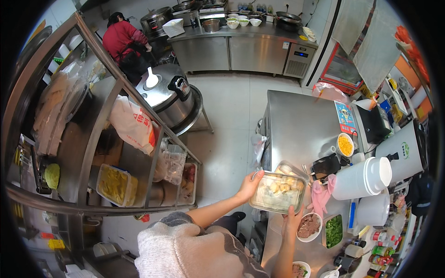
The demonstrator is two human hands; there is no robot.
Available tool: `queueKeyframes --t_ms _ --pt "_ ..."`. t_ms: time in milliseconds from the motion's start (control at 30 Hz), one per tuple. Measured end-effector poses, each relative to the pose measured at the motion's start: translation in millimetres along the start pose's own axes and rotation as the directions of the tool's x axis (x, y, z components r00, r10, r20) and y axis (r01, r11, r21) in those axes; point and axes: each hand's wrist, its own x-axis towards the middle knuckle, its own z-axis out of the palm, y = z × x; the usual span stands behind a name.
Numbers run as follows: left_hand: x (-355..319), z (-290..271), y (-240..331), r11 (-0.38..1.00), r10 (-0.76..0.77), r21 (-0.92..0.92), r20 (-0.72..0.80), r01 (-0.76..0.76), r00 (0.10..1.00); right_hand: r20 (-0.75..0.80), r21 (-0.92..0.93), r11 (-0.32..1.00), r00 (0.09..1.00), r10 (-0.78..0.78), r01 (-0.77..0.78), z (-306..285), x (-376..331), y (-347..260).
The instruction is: The person ladles broth into two bowls, then adds sliced meat, green vegetables, and sliced eggplant from containers. They use a ladle and their hands to arrange the ingredients in the bowls.
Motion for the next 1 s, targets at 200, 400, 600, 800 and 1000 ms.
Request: queueKeyframes --t_ms 200,400,600,800,1000 --pt "4.3 -0.3 -1.4 0.993 -0.059 -0.098 0.08 0.067 0.995 -0.023 -0.136 0.98 0.988 -0.151 0.146 -15.0 6.8 21.2" --pt "0.1 17.5 -11.4 0.998 -0.027 -0.049 0.053 0.03 0.998 -0.342 -0.035 0.923 0.863 -0.371 0.382 31.3 -9.2 25.9" --pt "-14.1 64.0 11.7 0.959 -0.029 -0.261 0.304 0.113 0.952 -0.113 0.098 0.918 0.92 -0.374 0.385 71.5 -8.2 30.3" --pt "-21.4 81.0 19.0 0.918 -0.101 -0.328 0.35 0.223 0.931 -0.21 -0.212 0.917 0.9 -0.381 0.339 61.8 -9.0 46.1" --pt "-23.1 69.9 8.3 0.97 -0.049 -0.217 0.28 0.113 0.959 -0.173 -0.114 0.903 0.887 -0.429 0.414 46.6 -16.2 20.0"
